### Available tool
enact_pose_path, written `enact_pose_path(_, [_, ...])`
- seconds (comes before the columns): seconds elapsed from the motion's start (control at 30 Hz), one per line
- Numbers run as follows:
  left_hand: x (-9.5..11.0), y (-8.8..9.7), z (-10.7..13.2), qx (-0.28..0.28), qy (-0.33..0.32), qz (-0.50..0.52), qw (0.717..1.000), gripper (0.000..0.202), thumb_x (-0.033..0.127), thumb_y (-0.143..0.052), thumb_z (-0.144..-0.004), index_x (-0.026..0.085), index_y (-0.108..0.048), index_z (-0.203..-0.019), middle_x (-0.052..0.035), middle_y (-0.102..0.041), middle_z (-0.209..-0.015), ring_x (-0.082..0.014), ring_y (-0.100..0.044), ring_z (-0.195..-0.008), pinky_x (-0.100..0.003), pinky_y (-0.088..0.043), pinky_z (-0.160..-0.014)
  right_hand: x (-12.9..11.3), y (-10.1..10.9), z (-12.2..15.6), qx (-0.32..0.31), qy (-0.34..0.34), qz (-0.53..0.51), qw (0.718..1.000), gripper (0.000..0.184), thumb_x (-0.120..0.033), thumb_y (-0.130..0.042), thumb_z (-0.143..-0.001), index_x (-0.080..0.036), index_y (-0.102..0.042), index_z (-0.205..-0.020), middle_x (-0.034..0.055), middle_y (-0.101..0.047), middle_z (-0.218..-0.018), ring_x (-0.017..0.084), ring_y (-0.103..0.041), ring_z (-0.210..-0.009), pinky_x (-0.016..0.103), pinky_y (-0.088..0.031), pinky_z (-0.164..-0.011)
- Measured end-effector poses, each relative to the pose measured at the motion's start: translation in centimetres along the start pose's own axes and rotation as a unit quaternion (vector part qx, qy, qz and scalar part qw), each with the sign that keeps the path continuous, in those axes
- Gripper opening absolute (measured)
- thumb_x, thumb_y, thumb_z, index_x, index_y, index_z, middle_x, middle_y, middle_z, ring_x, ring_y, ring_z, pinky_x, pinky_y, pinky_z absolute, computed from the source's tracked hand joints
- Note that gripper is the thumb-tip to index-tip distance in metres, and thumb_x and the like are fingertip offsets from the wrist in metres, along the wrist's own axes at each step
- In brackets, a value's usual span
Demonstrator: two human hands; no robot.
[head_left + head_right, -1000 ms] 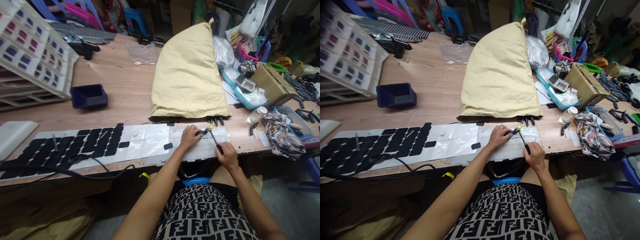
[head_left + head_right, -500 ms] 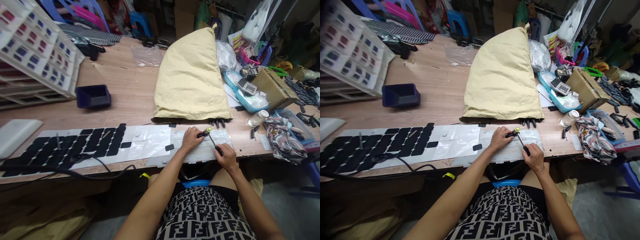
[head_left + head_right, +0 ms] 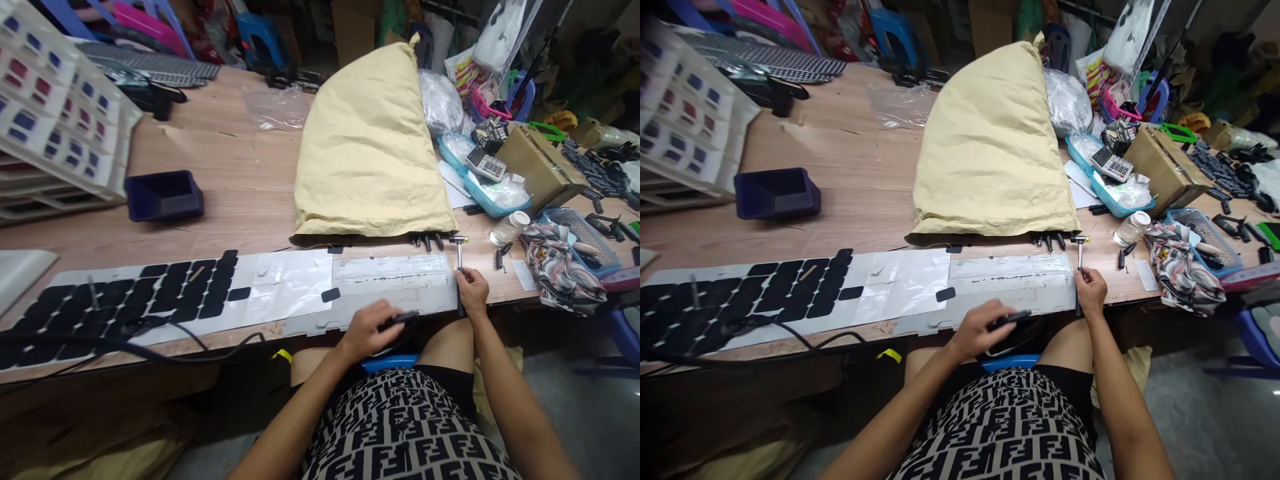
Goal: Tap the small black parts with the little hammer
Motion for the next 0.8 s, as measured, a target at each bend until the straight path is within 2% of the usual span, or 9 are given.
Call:
enact_pose_path(0.1, [-0.9, -3.2, 5.4, -0.056, 0.102, 0.011, 0.993, 0.024, 0.033, -0.063, -0.091, 0.022, -0.075, -0.109, -0.0023, -0.073, -0.085, -0.0136, -0.064, -0.07, -0.024, -0.046, -0.065, -0.5, -0.1, 0.2, -0.001, 0.002, 0.001, 1.0, 0.028, -0.041, -0.068, -0.078, -0.016, -0.076, -0.088, 0.0021, -0.066, -0.076, 0.015, -0.053, -0.063, 0.029, -0.046, -0.064])
enact_pose_path(0.2, [-5.3, -5.1, 8.4, -0.066, 0.26, -0.046, 0.962, 0.027, 0.035, -0.062, -0.091, 0.021, -0.075, -0.109, -0.0028, -0.074, -0.082, -0.0157, -0.066, -0.07, -0.025, -0.045, -0.064, -0.6, 0.0, 0.2, 0.003, 0.002, -0.003, 1.0, 0.029, -0.041, -0.067, -0.077, -0.016, -0.076, -0.088, 0.002, -0.065, -0.075, 0.015, -0.052, -0.063, 0.029, -0.046, -0.064])
enact_pose_path(0.33, [-10.3, -5.7, 9.6, -0.113, 0.419, -0.153, 0.888, 0.035, 0.044, -0.056, -0.093, 0.017, -0.078, -0.1, -0.0092, -0.075, -0.08, -0.0242, -0.071, -0.082, -0.029, -0.045, -0.07, -0.8, 0.2, 0.3, 0.003, 0.008, 0.0, 1.0, 0.029, -0.041, -0.066, -0.077, -0.016, -0.076, -0.087, 0.0015, -0.064, -0.073, 0.014, -0.051, -0.061, 0.029, -0.045, -0.064])
enact_pose_path(0.43, [-9.6, -6.1, 9.0, -0.186, 0.419, -0.16, 0.874, 0.038, 0.042, -0.059, -0.09, 0.016, -0.075, -0.111, -0.0114, -0.076, -0.088, -0.0272, -0.071, -0.09, -0.03, -0.045, -0.071, -1.0, 0.2, 0.5, 0.003, 0.013, -0.001, 1.0, 0.027, -0.04, -0.066, -0.078, -0.016, -0.076, -0.087, 0.0007, -0.063, -0.073, 0.014, -0.051, -0.061, 0.029, -0.044, -0.064])
enact_pose_path(0.5, [-6.8, -6.5, 7.7, -0.23, 0.372, -0.104, 0.893, 0.04, 0.041, -0.061, -0.087, 0.017, -0.074, -0.117, -0.0083, -0.075, -0.087, -0.0243, -0.07, -0.085, -0.028, -0.044, -0.068, -1.1, 0.2, 0.6, 0.002, 0.016, -0.003, 1.0, 0.026, -0.04, -0.066, -0.078, -0.017, -0.075, -0.087, 0.0001, -0.062, -0.072, 0.014, -0.05, -0.061, 0.028, -0.043, -0.063])
enact_pose_path(0.57, [-3.4, -6.9, 5.3, -0.259, 0.322, -0.016, 0.911, 0.04, 0.045, -0.061, -0.086, 0.019, -0.076, -0.112, -0.0043, -0.074, -0.079, -0.0201, -0.067, -0.074, -0.026, -0.042, -0.062, -1.1, 0.1, 0.7, 0.003, 0.016, -0.005, 1.0, 0.025, -0.04, -0.066, -0.078, -0.017, -0.075, -0.086, -0.0006, -0.06, -0.071, 0.013, -0.049, -0.061, 0.028, -0.043, -0.062])
enact_pose_path(0.63, [-0.7, -6.5, 1.4, -0.241, 0.279, 0.049, 0.928, 0.04, 0.049, -0.06, -0.086, 0.02, -0.078, -0.106, -0.0024, -0.072, -0.075, -0.0175, -0.064, -0.066, -0.025, -0.041, -0.059, -1.2, 0.2, 0.8, 0.007, 0.016, -0.008, 1.0, 0.025, -0.039, -0.066, -0.078, -0.017, -0.075, -0.086, -0.001, -0.058, -0.07, 0.013, -0.048, -0.06, 0.028, -0.043, -0.062])
enact_pose_path(0.73, [-0.4, -4.2, -7.0, -0.089, 0.256, 0.008, 0.962, 0.036, 0.044, -0.059, -0.088, 0.018, -0.078, -0.102, -0.0048, -0.074, -0.081, -0.018, -0.065, -0.072, -0.026, -0.044, -0.064, -1.3, 0.3, 0.8, 0.01, 0.019, -0.013, 1.0, 0.025, -0.039, -0.066, -0.08, -0.017, -0.075, -0.086, -0.0009, -0.058, -0.071, 0.013, -0.049, -0.061, 0.028, -0.043, -0.062])
enact_pose_path(0.8, [-1.4, -3.4, -12.4, -0.007, 0.252, -0.078, 0.965, 0.029, 0.037, -0.058, -0.089, 0.017, -0.078, -0.094, -0.0071, -0.075, -0.083, -0.0204, -0.067, -0.081, -0.028, -0.046, -0.073, -1.3, 0.4, 0.9, 0.012, 0.023, -0.013, 1.0, 0.024, -0.039, -0.066, -0.08, -0.017, -0.075, -0.087, -0.0008, -0.059, -0.071, 0.013, -0.049, -0.061, 0.028, -0.043, -0.063])
Point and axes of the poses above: each hand's wrist, its own z-axis away from the middle knuckle, its own y-axis out of the back of the hand, x = y × z, the point moved 10 cm from there along -z, towards the middle knuckle
